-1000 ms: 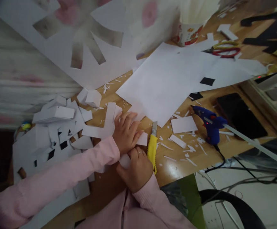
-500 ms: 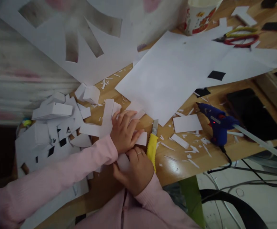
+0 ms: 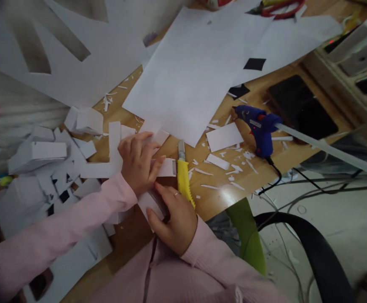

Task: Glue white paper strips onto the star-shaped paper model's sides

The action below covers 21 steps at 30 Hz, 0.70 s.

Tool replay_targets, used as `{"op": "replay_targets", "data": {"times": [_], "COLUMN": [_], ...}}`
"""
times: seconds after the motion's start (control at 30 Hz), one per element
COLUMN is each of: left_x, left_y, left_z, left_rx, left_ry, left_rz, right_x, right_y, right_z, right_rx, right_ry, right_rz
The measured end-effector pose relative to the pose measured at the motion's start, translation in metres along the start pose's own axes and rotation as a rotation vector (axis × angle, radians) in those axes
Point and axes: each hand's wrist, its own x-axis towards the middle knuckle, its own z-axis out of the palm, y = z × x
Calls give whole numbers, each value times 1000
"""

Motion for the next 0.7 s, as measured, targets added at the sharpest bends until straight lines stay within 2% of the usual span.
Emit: {"op": "replay_targets", "data": {"times": [0.3,0.5,0.7], "left_x": [0,2,0], "left_y": [-1,0,-1], "left_z": [2,2,0], "left_rx": [-22,-9,-37], "left_ry": [-33,-36,-40], "left_rz": [-24,-19,-38], "right_x": [11,10,27], "right_y": [3,9,10], "right_z": [8,-5,-15], "right_rx": [-135,-172,-155], "right_ry": [-16,-82,-167], "right_rz": [-154,-230,-220]}}
